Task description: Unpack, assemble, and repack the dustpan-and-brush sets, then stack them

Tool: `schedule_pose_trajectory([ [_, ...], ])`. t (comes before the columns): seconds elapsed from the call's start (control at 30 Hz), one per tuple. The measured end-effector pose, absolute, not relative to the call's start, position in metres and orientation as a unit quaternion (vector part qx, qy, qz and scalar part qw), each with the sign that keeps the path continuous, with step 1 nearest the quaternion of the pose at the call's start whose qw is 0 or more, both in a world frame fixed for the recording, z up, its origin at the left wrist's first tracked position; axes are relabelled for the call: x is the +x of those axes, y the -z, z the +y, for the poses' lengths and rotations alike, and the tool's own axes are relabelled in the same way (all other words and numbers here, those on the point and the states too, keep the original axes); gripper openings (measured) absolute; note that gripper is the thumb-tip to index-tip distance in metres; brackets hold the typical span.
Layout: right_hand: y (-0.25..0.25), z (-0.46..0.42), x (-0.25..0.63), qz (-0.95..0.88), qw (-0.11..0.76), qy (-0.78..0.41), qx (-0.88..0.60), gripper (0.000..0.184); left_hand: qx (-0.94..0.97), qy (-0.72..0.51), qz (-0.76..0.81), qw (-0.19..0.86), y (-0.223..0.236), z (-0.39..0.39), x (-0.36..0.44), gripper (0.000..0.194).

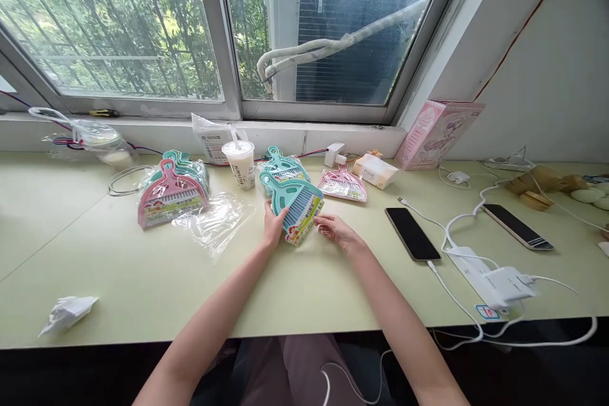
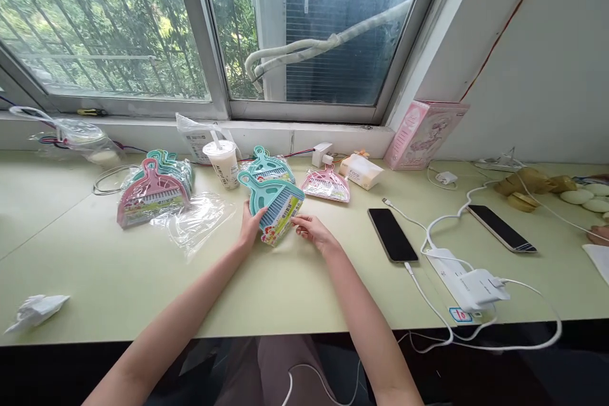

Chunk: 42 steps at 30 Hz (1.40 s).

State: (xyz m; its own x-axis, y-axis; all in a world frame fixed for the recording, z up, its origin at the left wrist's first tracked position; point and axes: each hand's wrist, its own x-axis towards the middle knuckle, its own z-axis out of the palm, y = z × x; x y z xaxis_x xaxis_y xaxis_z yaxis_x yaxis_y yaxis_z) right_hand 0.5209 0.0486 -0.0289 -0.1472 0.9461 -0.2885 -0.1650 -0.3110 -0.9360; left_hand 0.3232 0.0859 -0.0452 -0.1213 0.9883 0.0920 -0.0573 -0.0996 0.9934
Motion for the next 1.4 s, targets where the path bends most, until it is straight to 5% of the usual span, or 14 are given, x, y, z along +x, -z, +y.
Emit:
schedule_pose_trajectory([
  [0.47,0.047,0.058,0.525,-0.451,0.494,-0.425,-0.61,0.03,0.518,-0.526,0.421,0.527,0.045,0.076,0.337,0.069],
  [0.67,0.04,0.055,0.526,-0.481,0.433,-0.344,-0.68,0.029,0.531,-0.513,0.422,0.526,0.045,0.078,0.336,0.072],
  [0.9,0.042,0.051,0.519,-0.497,0.421,-0.234,-0.722,0.05,0.523,-0.547,0.408,0.51,0.052,0.086,0.337,0.071],
  [1.03,0.045,0.053,0.517,-0.493,0.452,-0.312,-0.675,0.057,0.503,-0.564,0.405,0.514,0.054,0.087,0.339,0.074],
  [1.2,0.046,0.06,0.511,-0.417,0.55,-0.504,-0.52,0.041,0.512,-0.573,0.395,0.503,0.053,0.085,0.34,0.072],
  [1.4,0.046,0.061,0.512,-0.394,0.557,-0.552,-0.479,0.035,0.521,-0.571,0.385,0.504,0.053,0.085,0.343,0.076],
])
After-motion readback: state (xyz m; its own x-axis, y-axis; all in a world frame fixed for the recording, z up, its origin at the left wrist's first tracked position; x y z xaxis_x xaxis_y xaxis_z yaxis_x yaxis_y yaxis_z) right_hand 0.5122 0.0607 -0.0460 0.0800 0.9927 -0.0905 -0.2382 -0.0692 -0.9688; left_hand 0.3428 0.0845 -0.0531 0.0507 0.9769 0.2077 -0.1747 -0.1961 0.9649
